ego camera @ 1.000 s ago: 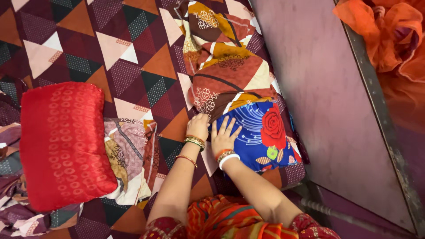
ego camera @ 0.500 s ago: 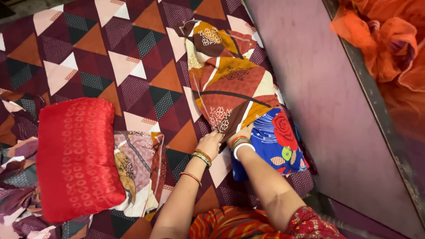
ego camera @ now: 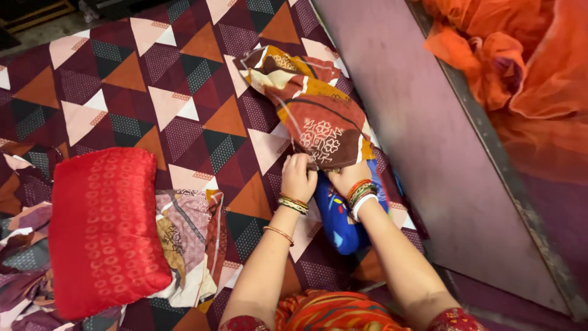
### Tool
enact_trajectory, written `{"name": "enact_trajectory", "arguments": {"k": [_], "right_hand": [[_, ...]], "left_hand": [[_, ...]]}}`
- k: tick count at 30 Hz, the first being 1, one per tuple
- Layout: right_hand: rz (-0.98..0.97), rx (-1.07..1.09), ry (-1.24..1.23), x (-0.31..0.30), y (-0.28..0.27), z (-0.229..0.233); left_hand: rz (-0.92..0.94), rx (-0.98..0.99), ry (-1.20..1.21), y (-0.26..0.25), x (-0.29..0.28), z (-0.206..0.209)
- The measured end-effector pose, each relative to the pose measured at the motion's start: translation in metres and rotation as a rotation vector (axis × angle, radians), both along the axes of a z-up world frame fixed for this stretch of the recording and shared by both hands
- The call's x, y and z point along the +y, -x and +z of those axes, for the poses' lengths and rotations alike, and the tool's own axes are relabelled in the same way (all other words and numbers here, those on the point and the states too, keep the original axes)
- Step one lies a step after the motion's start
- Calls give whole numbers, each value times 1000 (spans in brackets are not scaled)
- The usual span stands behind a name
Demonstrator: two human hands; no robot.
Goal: The person straightens a bedspread by hand, then gathers several small pillows and covers from a chair, places them onto the bed, and wraps them in a larger piece of fabric by hand.
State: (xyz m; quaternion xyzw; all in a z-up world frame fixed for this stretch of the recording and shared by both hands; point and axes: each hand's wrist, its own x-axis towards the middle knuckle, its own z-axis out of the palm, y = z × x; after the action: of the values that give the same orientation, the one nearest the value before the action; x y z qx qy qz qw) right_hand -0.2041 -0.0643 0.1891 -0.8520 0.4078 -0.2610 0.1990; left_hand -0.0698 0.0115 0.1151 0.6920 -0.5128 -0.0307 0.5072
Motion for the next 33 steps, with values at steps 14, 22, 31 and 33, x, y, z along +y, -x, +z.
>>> {"name": "enact_trajectory", "arguments": {"k": [14,22,31,33], "right_hand": [[-205,-596,-510,-33,-22,-109],[168,316,-105,14,-30,-119],[519,87,212,59,7,-89],[291,46,87,45,12,-103]], "left_hand": [[-345,288,-77,71,55,78],[-325,31,-427,21,100,25],[94,79,-827,-58,182,-140],[162,202,-739,-61,187,-134]]}}
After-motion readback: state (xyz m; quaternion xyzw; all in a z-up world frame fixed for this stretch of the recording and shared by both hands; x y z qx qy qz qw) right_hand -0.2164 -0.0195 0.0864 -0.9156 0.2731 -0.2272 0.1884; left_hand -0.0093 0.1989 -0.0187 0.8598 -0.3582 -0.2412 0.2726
